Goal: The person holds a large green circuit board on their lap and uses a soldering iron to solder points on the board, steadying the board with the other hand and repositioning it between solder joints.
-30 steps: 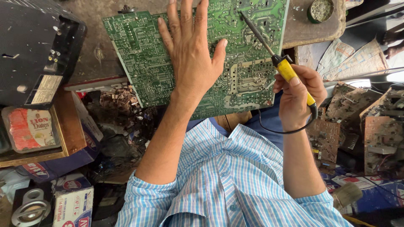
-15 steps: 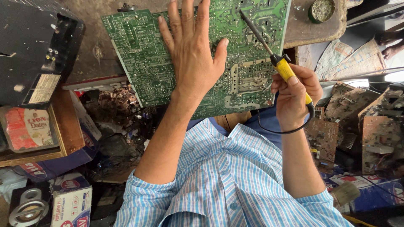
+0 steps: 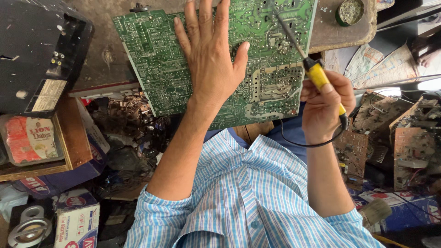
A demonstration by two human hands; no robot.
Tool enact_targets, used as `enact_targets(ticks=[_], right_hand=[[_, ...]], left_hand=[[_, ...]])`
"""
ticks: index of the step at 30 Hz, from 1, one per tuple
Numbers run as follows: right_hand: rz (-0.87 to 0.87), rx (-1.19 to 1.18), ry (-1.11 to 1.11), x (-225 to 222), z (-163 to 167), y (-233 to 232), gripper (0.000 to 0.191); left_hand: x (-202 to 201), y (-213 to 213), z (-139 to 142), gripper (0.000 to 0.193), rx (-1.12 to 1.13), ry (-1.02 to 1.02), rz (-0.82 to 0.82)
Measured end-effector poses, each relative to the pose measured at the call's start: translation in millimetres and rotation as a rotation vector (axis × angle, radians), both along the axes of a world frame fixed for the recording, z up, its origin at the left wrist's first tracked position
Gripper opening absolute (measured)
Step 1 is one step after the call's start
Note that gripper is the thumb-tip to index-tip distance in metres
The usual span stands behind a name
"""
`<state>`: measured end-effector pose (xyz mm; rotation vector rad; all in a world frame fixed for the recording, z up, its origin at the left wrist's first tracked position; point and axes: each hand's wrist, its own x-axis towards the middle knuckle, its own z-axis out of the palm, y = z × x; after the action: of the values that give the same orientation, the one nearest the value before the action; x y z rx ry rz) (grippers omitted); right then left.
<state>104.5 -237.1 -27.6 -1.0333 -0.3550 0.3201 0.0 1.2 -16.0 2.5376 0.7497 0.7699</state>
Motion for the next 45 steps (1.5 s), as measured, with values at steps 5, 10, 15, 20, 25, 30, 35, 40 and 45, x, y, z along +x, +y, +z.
enact_targets(ticks=[5, 10, 15, 20, 25, 30, 35, 40, 45], right_hand=[[0.004, -0.067, -0.036, 1, -1, -2, 0.024], [0.029, -0.100, -0.048, 0, -6, -1, 0.027], [0.001, -0.137, -0.080, -2, -6, -2, 0.028], [-0.003, -0.138, -0.129, -8, -5, 0, 0.028], [-0.007, -0.070, -0.035, -8, 3, 5, 0.028], [-0.032, 0.000, -0.078, -2, 20, 0, 0.028], [0.009, -0.151, -0.188, -7, 23, 0, 0.029], [0.047, -0.189, -0.157, -9, 19, 4, 0.030], [0.049, -0.194, -0.168, -9, 17, 7, 0.030]], left_hand=[[-1, -1, 3, 0.087, 0.001, 0.002, 0.000], [-1, -1, 5, 0.087, 0.000, 0.015, 0.005], [-1, -1, 5, 0.087, -0.005, 0.020, 0.004], [0, -1, 3, 0.087, -0.001, 0.022, 0.005], [-1, 0, 0, 0.085, 0.009, -0.002, -0.004], [-2, 0, 0, 0.087, 0.022, -0.012, 0.001], [-1, -1, 3, 0.086, 0.006, 0.002, 0.005], [-1, -2, 6, 0.088, -0.010, 0.010, 0.011], [-1, -3, 10, 0.089, -0.012, 0.011, 0.011]])
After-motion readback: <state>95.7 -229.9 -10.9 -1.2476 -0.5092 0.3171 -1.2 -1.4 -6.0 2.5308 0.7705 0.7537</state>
